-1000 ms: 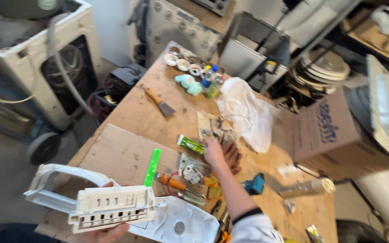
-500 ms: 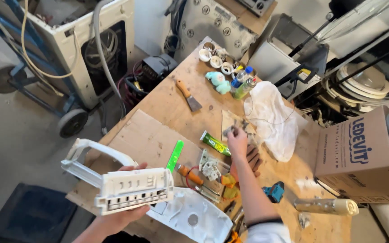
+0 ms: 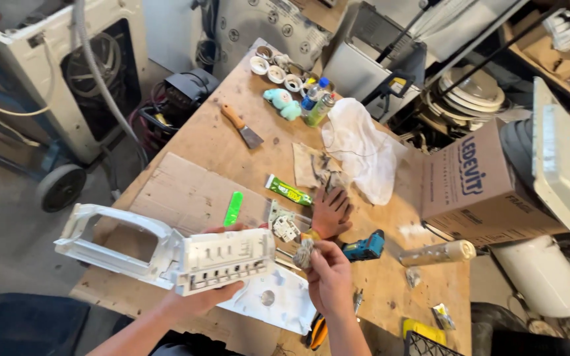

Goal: The person uses a screwdriver to remove screws from a white plastic housing containing a circuit board. They then detach the circuit board from the housing and separate the components, placing the housing on the workbench and holding the board.

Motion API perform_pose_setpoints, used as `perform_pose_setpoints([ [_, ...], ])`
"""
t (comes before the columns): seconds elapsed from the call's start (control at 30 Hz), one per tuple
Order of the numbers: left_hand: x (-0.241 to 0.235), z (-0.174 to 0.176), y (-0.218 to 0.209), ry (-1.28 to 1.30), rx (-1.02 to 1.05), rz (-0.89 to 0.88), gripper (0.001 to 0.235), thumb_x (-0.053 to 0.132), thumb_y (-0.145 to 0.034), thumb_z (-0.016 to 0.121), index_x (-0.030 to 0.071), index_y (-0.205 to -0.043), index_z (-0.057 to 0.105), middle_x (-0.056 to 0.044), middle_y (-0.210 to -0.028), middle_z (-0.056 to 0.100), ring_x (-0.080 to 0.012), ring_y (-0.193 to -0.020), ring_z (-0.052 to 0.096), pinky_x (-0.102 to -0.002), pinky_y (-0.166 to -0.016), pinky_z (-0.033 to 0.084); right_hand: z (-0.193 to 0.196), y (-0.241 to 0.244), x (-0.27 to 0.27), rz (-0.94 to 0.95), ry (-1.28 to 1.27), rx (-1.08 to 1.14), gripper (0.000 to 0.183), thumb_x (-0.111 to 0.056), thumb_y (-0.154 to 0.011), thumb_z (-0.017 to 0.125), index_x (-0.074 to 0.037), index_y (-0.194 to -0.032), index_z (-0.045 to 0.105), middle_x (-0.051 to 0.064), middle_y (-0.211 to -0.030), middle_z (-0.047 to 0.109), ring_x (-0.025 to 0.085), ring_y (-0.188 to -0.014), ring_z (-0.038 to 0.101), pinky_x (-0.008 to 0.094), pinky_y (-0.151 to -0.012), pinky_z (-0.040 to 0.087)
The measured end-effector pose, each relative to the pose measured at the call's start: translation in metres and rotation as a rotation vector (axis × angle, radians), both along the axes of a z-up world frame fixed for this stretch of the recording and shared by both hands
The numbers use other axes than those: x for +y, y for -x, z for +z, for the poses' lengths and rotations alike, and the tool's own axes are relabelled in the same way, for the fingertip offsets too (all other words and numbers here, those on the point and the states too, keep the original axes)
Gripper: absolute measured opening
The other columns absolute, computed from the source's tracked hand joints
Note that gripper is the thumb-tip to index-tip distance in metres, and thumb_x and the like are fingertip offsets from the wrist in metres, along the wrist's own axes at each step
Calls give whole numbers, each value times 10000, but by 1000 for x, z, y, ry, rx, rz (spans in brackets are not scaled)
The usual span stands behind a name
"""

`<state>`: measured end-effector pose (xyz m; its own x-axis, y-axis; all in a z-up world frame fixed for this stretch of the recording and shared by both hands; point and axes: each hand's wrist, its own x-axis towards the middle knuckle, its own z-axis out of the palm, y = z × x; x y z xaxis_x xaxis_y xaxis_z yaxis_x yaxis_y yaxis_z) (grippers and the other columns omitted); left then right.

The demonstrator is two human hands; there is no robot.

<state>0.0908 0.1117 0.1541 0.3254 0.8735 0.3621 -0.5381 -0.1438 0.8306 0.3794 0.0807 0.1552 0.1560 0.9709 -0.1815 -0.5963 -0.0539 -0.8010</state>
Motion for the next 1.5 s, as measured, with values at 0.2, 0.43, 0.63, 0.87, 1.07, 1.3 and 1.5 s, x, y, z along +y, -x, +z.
perform_pose_setpoints([
  [0.2,-5,36,-5,-357,399,138,914,-71,-748,825,75,-1502,330,-154,-1548,464,-293,-1465,398,-424,-1182,310,89,67,-19,-35,-391,-1085,235,30,-807,783,-36,-988,649,105,-1036,731,218,-916,708,316,-749,575],
  [0.43,-10,28,-14,-259,16,47,820,-137,-871,692,69,-1544,271,-167,-1631,408,-296,-1552,379,-409,-1249,336,98,76,-14,83,-789,-1497,238,65,-813,765,-60,-1002,691,90,-1045,730,305,-998,705,387,-855,583],
  [0.63,-11,32,-11,-214,18,78,837,-138,-820,727,75,-1521,325,-172,-1614,401,-312,-1508,409,-430,-1206,389,102,74,-5,191,-913,-1509,351,95,-755,720,-63,-1069,718,98,-1087,711,303,-1045,693,396,-903,577],
  [0.87,-8,36,-16,-204,42,74,843,-152,-828,703,58,-1535,295,-185,-1594,412,-308,-1485,431,-432,-1188,403,109,76,-3,250,-917,-1498,333,107,-773,693,-53,-1064,711,113,-1080,694,313,-1053,685,401,-905,573],
  [1.07,-4,17,-25,-258,-2,79,872,-156,-826,700,73,-1530,240,-185,-1624,376,-317,-1526,381,-433,-1213,368,107,75,-2,194,-888,-1475,275,102,-835,706,-44,-1068,716,114,-1057,684,310,-1017,684,391,-871,571],
  [1.3,-4,21,-36,-273,34,94,868,-148,-820,728,107,-1530,299,-169,-1597,396,-301,-1507,427,-433,-1196,419,95,77,-7,78,-793,-1475,269,109,-851,706,-47,-1070,706,108,-1056,692,283,-987,701,366,-834,582],
  [1.5,4,0,-56,799,-711,-270,879,-88,-745,800,78,-1466,325,-157,-1604,386,-328,-1443,402,-469,-1151,393,118,110,-16,150,-949,-1284,272,100,-872,742,-33,-1104,694,110,-1081,688,293,-1004,702,378,-882,593],
])
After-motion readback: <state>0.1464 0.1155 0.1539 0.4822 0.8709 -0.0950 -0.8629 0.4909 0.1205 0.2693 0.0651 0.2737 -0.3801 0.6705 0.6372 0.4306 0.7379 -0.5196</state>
